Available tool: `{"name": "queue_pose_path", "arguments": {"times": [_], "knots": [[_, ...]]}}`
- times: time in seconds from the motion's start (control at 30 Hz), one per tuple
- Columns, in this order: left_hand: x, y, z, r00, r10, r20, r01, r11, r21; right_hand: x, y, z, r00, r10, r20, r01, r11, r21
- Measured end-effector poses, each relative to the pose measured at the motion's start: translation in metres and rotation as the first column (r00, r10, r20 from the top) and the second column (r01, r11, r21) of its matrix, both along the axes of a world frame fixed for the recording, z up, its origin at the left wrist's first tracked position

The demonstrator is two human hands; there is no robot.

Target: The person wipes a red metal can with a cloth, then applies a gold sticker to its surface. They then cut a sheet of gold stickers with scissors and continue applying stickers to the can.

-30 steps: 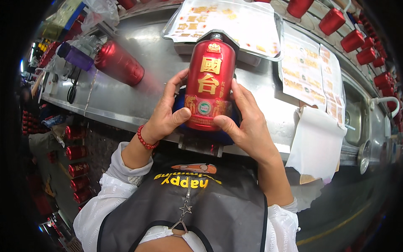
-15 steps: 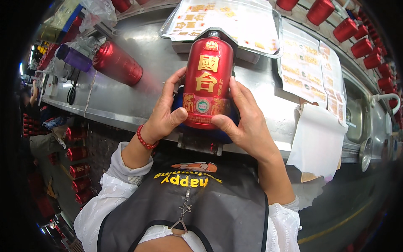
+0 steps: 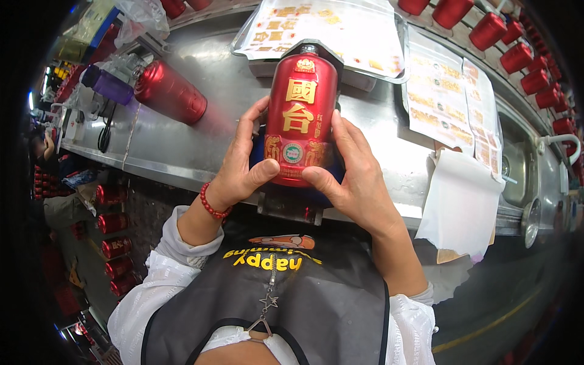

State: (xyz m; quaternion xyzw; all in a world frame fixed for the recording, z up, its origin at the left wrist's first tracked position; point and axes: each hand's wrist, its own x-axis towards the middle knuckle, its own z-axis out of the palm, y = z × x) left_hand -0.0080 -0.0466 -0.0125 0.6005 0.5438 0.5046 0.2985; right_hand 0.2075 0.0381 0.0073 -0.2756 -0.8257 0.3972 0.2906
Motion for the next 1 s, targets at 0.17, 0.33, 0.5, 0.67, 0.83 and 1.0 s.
{"name": "queue_pose_path", "arguments": {"times": [0.17, 0.33, 0.5, 0.67, 0.83, 1.0], "knots": [[0.003, -0.002, 0.002, 1.000, 0.011, -0.005, -0.011, 0.999, -0.031, -0.001, -0.001, 0.000, 1.000, -0.025, 0.014, 0.025, 1.000, 0.016], [0.006, -0.002, 0.002, 0.997, 0.026, 0.071, -0.026, 1.000, -0.007, 0.009, 0.000, 0.000, 0.993, -0.103, -0.064, 0.099, 0.992, -0.074], [0.002, -0.017, -0.011, 0.974, 0.078, -0.213, -0.041, 0.984, 0.175, 0.015, -0.033, 0.008, 0.889, -0.351, -0.295, 0.255, 0.913, -0.318], [0.001, -0.029, -0.019, 0.855, 0.216, -0.471, -0.071, 0.949, 0.307, 0.005, -0.038, 0.005, 0.940, -0.319, -0.119, 0.297, 0.939, -0.176], [0.000, -0.029, -0.021, 0.839, 0.253, -0.482, -0.127, 0.952, 0.278, 0.008, -0.036, 0.008, 0.979, -0.134, -0.151, 0.190, 0.863, 0.468], [0.000, -0.030, -0.001, 0.758, 0.359, -0.544, -0.131, 0.902, 0.412, 0.012, -0.045, 0.021, 0.980, -0.036, -0.197, 0.044, 0.998, 0.039]]}}
